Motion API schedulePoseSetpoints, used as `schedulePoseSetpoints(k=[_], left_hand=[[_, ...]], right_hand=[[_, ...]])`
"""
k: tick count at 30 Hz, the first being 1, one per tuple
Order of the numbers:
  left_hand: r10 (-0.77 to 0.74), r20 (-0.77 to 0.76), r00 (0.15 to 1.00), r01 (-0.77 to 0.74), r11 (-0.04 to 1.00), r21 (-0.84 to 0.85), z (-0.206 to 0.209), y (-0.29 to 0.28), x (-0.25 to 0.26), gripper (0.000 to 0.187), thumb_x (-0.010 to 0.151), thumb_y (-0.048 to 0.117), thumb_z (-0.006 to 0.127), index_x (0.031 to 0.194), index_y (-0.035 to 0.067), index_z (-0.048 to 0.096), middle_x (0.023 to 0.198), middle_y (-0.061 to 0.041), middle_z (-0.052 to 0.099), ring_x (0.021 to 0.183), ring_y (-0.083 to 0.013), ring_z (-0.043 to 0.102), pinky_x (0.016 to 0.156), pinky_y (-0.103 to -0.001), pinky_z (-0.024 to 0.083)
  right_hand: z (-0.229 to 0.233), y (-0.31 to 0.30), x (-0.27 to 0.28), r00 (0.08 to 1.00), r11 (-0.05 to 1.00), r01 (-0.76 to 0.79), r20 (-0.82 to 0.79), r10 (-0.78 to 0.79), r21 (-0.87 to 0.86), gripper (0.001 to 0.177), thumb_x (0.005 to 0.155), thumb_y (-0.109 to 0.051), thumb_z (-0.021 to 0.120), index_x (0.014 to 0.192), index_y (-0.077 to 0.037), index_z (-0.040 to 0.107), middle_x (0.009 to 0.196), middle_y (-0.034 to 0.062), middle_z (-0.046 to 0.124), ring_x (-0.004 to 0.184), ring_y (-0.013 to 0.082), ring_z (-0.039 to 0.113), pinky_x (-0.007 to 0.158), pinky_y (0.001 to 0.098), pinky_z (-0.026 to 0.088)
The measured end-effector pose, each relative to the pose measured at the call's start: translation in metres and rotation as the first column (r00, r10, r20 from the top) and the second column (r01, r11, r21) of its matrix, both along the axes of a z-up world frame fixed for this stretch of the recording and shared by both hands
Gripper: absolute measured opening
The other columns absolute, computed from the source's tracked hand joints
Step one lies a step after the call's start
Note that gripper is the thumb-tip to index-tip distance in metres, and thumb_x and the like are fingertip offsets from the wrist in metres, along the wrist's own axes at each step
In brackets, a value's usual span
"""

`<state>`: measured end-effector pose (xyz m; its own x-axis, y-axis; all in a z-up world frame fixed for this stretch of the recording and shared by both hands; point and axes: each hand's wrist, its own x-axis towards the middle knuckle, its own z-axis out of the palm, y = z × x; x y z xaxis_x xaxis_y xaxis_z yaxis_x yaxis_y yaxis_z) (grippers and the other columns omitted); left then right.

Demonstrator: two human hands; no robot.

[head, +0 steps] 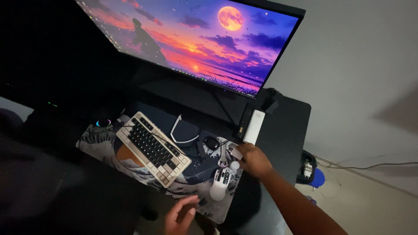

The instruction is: Organizing and connecting computer peripherals like a keyboard, mouse, and USB adapter on a desk.

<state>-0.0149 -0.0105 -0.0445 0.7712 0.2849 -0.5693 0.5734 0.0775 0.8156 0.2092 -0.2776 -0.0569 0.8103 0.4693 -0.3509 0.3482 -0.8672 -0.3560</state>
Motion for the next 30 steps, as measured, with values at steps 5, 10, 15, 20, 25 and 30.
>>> schedulePoseSetpoints(k=[5,10,15,20,25,30], left_hand=[[0.042,0.04,0.998,-0.042,0.999,0.014,0.03,-0.014,0.011,0.042,0.081,0.023,0.074,0.12,0.009,0.083,0.115,-0.011,0.089,0.105,-0.02,0.083,0.093,-0.031,0.061],[-0.011,-0.047,0.999,0.011,1.0,-0.001,0.07,-0.019,0.033,0.045,0.086,0.026,0.069,0.127,0.012,0.077,0.127,-0.009,0.084,0.116,-0.0207,0.08,0.099,-0.034,0.062],[-0.366,0.552,0.749,0.068,0.872,0.485,0.098,-0.02,0.054,0.031,0.092,0.024,0.062,0.115,0.01,0.077,0.114,-0.008,0.077,0.107,-0.0237,0.074,0.093,-0.037,0.056],[-0.672,0.531,0.516,-0.046,0.597,0.801,0.172,-0.008,0.083,0.048,0.086,0.018,0.071,0.134,0.013,0.065,0.137,-0.009,0.062,0.128,-0.0326,0.058,0.108,-0.047,0.045],[-0.758,0.522,0.391,-0.134,0.514,0.847,0.199,0.033,0.086,0.041,0.085,0.002,0.072,0.125,0.01,0.069,0.121,-0.006,0.067,0.109,-0.0291,0.063,0.097,-0.049,0.048],[-0.401,0.651,0.644,-0.024,0.84,0.542,0.206,0.085,0.076,0.024,0.089,0.015,0.072,0.112,0.01,0.07,0.103,-0.006,0.073,0.087,-0.0193,0.069,0.077,-0.029,0.054]], right_hand=[[0.049,0.002,0.001,0.987,0.996,0.086,-0.135,-0.089,-0.023,0.056,0.094,-0.026,0.07,0.145,-0.017,0.051,0.145,0.0086,0.054,0.128,0.0222,0.059,0.106,0.0376,0.05],[0.073,-0.008,-0.003,0.94,0.911,0.329,-0.176,-0.292,0.248,0.044,0.093,-0.02,0.067,0.136,-0.02,0.062,0.133,0.0037,0.065,0.091,0.0127,0.071,0.077,0.0256,0.06],[0.116,0.0,-0.021,0.948,0.79,0.143,0.147,-0.282,0.597,0.037,0.09,-0.03,0.07,0.123,-0.015,0.074,0.118,0.0041,0.077,0.104,0.0185,0.075,0.078,0.0328,0.057],[0.199,0.057,-0.059,0.981,0.799,0.023,0.141,-0.135,0.601,0.037,0.079,-0.022,0.079,0.116,-0.019,0.076,0.108,-0.0006,0.081,0.087,0.0124,0.075,0.076,0.0275,0.058],[0.231,0.115,-0.087,0.988,0.783,0.115,0.012,-0.155,0.611,0.025,0.081,-0.024,0.078,0.105,-0.02,0.076,0.091,-0.0064,0.079,0.072,0.0087,0.067,0.068,0.0268,0.056],[0.227,0.158,-0.103,0.952,0.494,0.233,-0.094,-0.29,0.837,0.042,0.081,-0.026,0.083,0.12,-0.012,0.076,0.102,0.0018,0.074,0.093,0.0123,0.07,0.081,0.0288,0.056]])
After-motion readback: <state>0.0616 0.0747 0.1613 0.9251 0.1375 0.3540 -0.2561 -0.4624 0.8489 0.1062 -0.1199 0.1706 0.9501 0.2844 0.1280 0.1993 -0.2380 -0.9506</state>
